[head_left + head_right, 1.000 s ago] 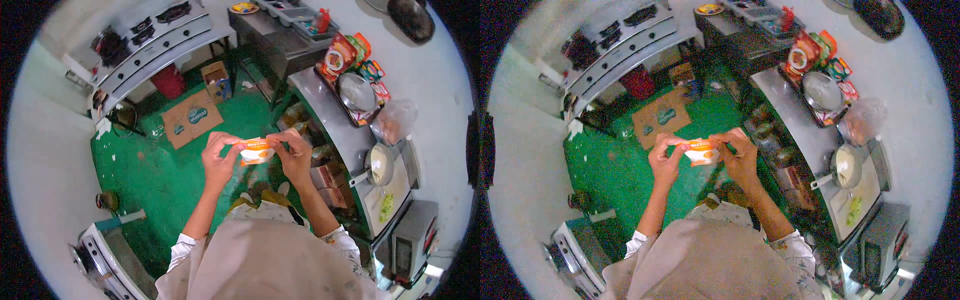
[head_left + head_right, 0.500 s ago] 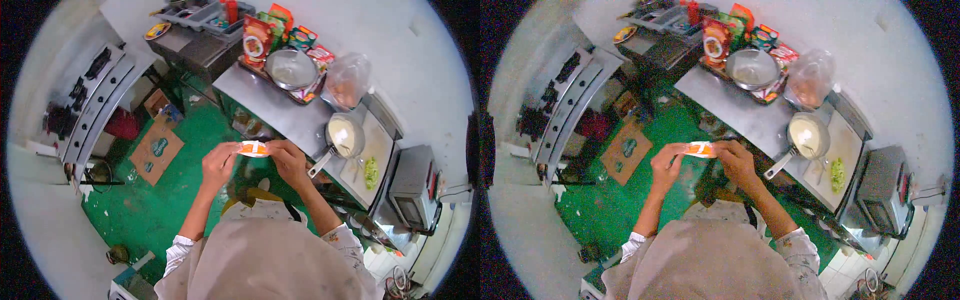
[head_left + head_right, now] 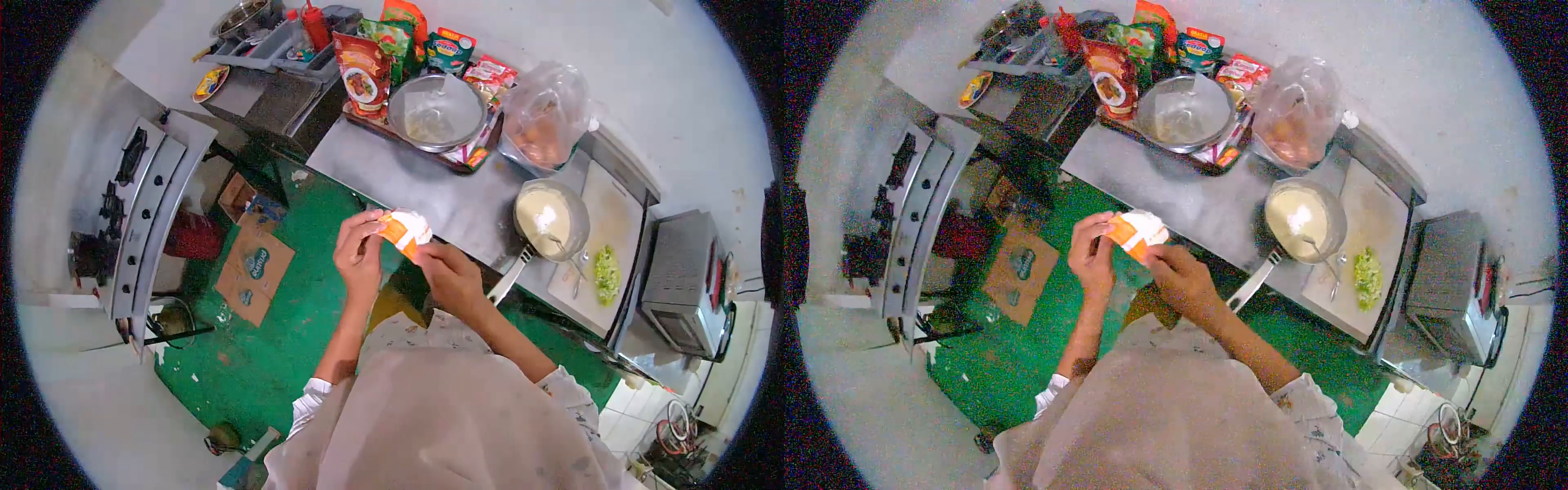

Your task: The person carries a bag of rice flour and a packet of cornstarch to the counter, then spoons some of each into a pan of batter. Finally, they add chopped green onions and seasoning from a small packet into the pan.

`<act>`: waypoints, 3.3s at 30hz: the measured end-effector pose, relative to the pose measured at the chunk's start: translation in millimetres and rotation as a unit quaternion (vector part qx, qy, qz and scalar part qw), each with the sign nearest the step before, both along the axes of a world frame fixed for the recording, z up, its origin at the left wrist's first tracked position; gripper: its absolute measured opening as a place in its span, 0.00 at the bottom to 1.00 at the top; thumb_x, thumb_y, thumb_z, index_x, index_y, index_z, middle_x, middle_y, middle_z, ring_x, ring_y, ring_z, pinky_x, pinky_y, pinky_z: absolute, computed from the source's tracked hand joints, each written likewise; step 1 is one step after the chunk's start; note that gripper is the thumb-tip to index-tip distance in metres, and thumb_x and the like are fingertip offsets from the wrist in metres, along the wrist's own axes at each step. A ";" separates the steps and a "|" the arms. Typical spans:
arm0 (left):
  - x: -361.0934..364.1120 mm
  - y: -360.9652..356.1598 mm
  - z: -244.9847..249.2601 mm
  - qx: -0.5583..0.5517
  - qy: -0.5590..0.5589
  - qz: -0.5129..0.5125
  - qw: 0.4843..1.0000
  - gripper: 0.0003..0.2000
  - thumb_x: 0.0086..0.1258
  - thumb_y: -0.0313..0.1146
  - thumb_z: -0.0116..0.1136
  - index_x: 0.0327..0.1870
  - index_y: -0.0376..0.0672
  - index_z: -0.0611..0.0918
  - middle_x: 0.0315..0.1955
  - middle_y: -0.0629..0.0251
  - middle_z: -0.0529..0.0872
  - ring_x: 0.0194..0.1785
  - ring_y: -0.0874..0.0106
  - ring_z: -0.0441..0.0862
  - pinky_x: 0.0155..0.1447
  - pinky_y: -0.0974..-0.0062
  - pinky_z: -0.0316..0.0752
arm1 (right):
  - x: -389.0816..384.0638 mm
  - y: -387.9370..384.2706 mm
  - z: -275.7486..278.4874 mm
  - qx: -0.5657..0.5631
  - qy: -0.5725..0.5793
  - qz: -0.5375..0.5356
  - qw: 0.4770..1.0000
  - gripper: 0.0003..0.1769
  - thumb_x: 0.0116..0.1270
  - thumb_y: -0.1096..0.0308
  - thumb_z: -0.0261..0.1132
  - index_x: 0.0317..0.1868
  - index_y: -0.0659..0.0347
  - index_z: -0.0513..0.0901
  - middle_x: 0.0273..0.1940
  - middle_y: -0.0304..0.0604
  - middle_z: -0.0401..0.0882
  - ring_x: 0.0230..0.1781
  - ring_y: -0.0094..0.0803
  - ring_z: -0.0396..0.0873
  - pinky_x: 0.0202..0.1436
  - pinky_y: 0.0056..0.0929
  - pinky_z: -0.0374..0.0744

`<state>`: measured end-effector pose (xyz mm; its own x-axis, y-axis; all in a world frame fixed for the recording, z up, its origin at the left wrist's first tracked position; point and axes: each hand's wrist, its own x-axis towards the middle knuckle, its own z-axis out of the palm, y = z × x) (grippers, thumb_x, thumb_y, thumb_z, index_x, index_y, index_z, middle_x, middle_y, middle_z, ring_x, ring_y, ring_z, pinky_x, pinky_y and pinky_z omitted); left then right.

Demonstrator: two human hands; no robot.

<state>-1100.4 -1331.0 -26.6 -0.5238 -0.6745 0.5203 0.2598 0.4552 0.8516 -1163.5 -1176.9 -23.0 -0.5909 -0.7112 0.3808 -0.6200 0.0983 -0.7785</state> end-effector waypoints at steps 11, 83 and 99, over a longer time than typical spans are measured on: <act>27.7 -77.1 38.9 0.120 0.110 -0.061 0.985 0.04 0.66 0.17 0.49 0.37 0.37 0.74 0.43 0.53 0.78 0.49 0.63 0.79 0.57 0.61 0.75 | 47.5 -98.3 48.0 -0.115 0.098 0.032 0.988 0.14 0.61 0.72 0.64 0.47 0.57 0.75 0.36 0.46 0.78 0.30 0.41 0.78 0.30 0.35 0.79; -149.6 -81.9 -103.7 -0.131 -0.269 -0.415 0.860 0.05 0.60 0.27 0.60 0.34 0.37 0.81 0.33 0.59 0.76 0.38 0.62 0.75 0.45 0.67 0.72 | -83.5 -37.9 -101.6 0.098 -0.031 -0.358 0.928 0.05 0.56 0.77 0.64 0.35 0.63 0.81 0.34 0.47 0.74 0.34 0.43 0.76 0.37 0.37 0.75; -172.5 -73.6 -122.0 -0.185 -0.371 -0.399 0.818 0.08 0.68 0.34 0.50 0.33 0.38 0.76 0.35 0.50 0.78 0.41 0.52 0.76 0.46 0.57 0.70 | -94.9 -50.7 -93.8 0.125 -0.094 -0.410 0.898 0.06 0.57 0.71 0.60 0.35 0.63 0.77 0.34 0.54 0.75 0.35 0.54 0.76 0.41 0.46 0.75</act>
<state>-1272.9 -1404.6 -148.6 -0.9845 0.1681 -0.0504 0.0733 0.6548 0.7523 -1258.4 -1227.6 -116.8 -0.9925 -0.0561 0.1089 -0.1192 0.6490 -0.7514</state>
